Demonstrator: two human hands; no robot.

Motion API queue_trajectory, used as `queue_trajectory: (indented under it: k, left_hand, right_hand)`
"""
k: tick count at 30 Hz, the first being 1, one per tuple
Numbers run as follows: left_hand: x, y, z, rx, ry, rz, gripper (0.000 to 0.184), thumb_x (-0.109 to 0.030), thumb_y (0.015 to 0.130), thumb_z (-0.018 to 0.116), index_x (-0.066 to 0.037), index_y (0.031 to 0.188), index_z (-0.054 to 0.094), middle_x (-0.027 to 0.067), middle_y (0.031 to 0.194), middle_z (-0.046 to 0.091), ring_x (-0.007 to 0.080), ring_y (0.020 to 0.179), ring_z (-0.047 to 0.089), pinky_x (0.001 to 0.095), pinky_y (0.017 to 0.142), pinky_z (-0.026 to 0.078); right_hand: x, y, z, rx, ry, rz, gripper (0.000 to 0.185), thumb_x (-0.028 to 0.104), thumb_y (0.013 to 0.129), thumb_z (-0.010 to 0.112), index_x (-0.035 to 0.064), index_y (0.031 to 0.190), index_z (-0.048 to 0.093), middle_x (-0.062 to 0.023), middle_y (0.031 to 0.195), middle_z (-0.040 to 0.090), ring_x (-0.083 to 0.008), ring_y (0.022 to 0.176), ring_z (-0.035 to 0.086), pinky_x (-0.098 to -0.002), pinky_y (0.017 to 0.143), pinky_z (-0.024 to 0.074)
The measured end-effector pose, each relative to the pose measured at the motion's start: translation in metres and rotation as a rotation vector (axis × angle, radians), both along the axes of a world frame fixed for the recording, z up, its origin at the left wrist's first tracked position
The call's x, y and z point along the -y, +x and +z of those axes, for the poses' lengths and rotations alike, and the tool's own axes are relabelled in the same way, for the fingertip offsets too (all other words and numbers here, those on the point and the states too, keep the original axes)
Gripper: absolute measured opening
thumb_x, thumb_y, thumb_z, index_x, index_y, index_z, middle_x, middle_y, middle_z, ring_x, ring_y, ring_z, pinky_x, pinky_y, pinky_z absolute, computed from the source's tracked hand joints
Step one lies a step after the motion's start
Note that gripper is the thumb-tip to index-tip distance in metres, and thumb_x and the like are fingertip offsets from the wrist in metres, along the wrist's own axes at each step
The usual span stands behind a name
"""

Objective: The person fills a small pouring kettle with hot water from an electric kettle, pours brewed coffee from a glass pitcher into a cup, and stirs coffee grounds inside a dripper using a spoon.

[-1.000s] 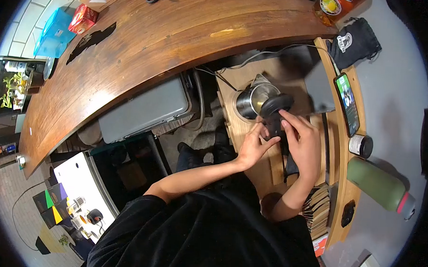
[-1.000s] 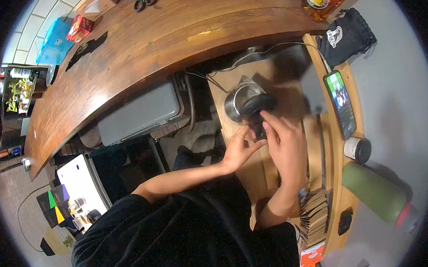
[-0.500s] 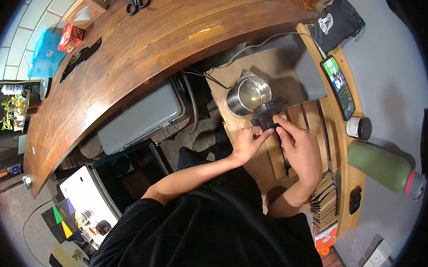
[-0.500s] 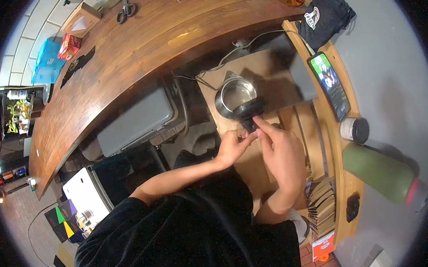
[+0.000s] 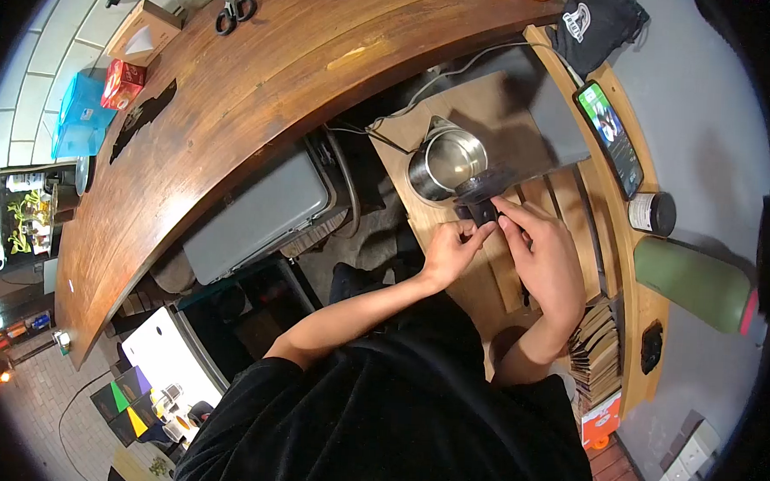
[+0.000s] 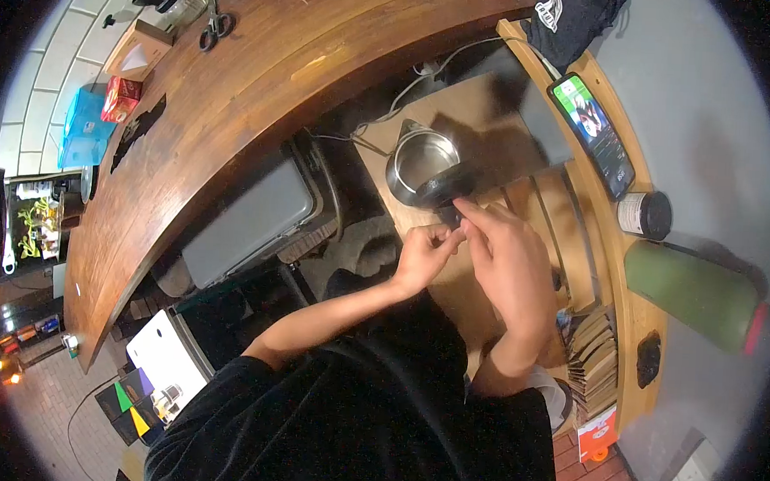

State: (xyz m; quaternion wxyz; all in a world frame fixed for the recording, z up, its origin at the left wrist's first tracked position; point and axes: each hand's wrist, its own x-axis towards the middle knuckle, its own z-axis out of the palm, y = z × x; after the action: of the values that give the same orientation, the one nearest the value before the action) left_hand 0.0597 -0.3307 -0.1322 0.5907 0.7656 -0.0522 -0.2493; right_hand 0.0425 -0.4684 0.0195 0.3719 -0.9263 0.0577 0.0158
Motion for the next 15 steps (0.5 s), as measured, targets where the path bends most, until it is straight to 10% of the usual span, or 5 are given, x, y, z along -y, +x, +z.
queue_trajectory:
  k: [9, 15]
  left_hand:
    - [-0.001, 0.002, -0.001, 0.0, 0.0, -0.004, 0.049, -0.039, 0.098, 0.071, 0.002, 0.071, 0.066, 0.0073, 0.054, 0.057, 0.0109, 0.049, 0.047, 0.0353, 0.05, 0.04]
    - [0.001, -0.004, -0.021, 0.087, -0.05, 0.046, 0.044, -0.034, 0.096, 0.072, 0.003, 0.073, 0.067, 0.0118, 0.054, 0.056, 0.0154, 0.047, 0.049, 0.0379, 0.05, 0.041]
  right_hand:
    - [-0.005, 0.005, 0.003, 0.192, 0.03, -0.096, 0.02, 0.004, 0.093, 0.066, 0.0016, 0.113, 0.069, -0.0135, 0.11, 0.064, -0.0275, 0.081, 0.067, -0.0395, 0.071, 0.0521]
    - [-0.022, 0.019, -0.016, 0.394, 0.028, -0.176, 0.082, 0.022, 0.069, 0.093, 0.0076, 0.139, 0.052, -0.0155, 0.135, 0.053, -0.0347, 0.122, 0.054, -0.0444, 0.097, 0.0463]
